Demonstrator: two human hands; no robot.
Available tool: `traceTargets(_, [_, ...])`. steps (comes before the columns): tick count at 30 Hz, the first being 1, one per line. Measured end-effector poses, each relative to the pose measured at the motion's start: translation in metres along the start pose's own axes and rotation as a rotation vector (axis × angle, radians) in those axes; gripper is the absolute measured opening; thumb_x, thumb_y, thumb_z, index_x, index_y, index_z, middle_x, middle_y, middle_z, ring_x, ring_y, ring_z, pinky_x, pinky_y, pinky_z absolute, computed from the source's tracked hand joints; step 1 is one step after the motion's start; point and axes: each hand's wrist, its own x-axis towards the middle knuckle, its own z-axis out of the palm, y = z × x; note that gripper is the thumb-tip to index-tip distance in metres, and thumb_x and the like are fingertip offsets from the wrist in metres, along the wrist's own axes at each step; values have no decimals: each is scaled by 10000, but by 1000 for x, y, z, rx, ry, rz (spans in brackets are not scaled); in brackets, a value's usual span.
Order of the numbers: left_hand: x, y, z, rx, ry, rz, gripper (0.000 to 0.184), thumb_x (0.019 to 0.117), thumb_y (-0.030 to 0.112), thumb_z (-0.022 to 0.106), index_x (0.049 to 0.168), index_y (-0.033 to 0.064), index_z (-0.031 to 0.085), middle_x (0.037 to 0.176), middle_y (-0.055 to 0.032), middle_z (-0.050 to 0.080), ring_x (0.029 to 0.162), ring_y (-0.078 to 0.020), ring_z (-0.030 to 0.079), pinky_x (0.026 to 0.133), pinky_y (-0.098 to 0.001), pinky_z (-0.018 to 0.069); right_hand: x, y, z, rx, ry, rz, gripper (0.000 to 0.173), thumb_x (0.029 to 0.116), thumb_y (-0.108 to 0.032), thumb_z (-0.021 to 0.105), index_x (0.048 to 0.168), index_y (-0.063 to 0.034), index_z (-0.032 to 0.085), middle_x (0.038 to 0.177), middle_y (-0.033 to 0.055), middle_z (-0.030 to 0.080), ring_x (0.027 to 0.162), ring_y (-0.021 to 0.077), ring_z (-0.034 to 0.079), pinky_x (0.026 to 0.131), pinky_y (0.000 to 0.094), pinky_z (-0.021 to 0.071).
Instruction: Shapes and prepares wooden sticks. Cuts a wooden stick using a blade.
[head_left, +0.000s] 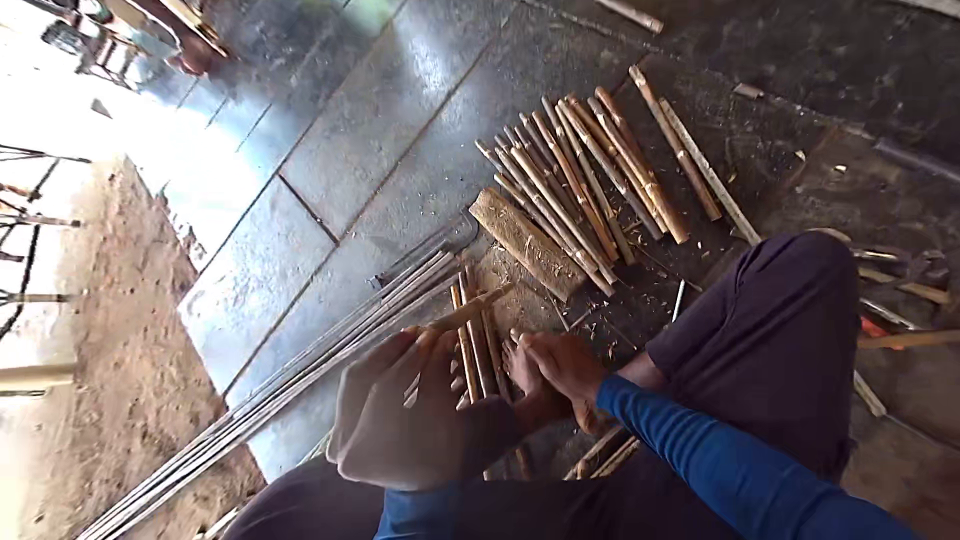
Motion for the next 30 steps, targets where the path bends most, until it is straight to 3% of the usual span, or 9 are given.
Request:
traceTargets(5, [-3,-2,-6,-106,48,-10,76,858,44,801,928,56,773,1027,-97,760,1000,-225,747,874,-355,643,2,-5,-6,-17,67,-169,720,1064,-620,159,920,-118,655,718,70,631,689,254,675,600,496,545])
traceTargets(7, [-10,-2,-6,-108,46,-5,96,852,25,795,946,32,778,1024,-119,759,995,-235,748,865,-356,646,4,6,2,-13,38,-77,711,1058,-638,158,927,-139,648,742,58,635,741,248,677,668,513,552])
traceTargets(11, [-8,-6,0,-46,52,15,89,855,16,783,943,30,784,1023,-132,747,999,-218,736,860,-334,634,6,-5,-6,-12,98,-190,727,1052,-650,144,856,-138,620,631,34,569,612,219,635,546,460,516])
traceTargets(14, [-8,2,1,7,35,26,92,854,16,783,945,8,794,1022,-160,750,983,-220,740,848,-319,629,5,12,1,-18,20,77,773,1041,-688,158,941,-149,703,811,88,696,826,280,714,728,563,575])
traceTargets(18, [-6,3,2,36,35,19,118,837,81,821,916,2,784,1001,-155,771,972,-237,761,860,-360,644,3,5,1,-35,159,-181,708,1054,-640,176,864,-144,644,625,30,590,598,217,647,527,468,520])
traceTargets(21, [-2,5,2,36,41,31,93,836,63,822,891,3,777,963,-143,773,940,-219,767,841,-337,648,6,13,3,45,75,29,752,1044,-685,192,918,-149,704,780,66,679,789,258,697,718,549,569])
traceTargets(24, [-5,4,5,25,39,12,80,852,58,807,909,14,772,982,-126,777,963,-201,766,842,-323,651,8,-4,-10,-40,85,-102,701,1055,-634,205,931,-122,668,713,67,644,697,253,687,615,511,554])
traceTargets(27, [-6,10,6,47,25,27,97,854,31,792,936,-18,777,1003,-166,772,966,-227,767,842,-330,650,11,14,-1,-52,90,130,754,1039,-692,179,929,-159,701,781,72,688,788,275,710,698,556,571])
traceTargets(30, [-6,10,6,39,0,19,98,867,51,792,949,-1,775,1021,-165,763,989,-227,757,833,-323,646,8,-1,-9,-48,136,-109,704,1057,-636,172,876,-145,643,652,33,597,636,219,652,561,472,530])
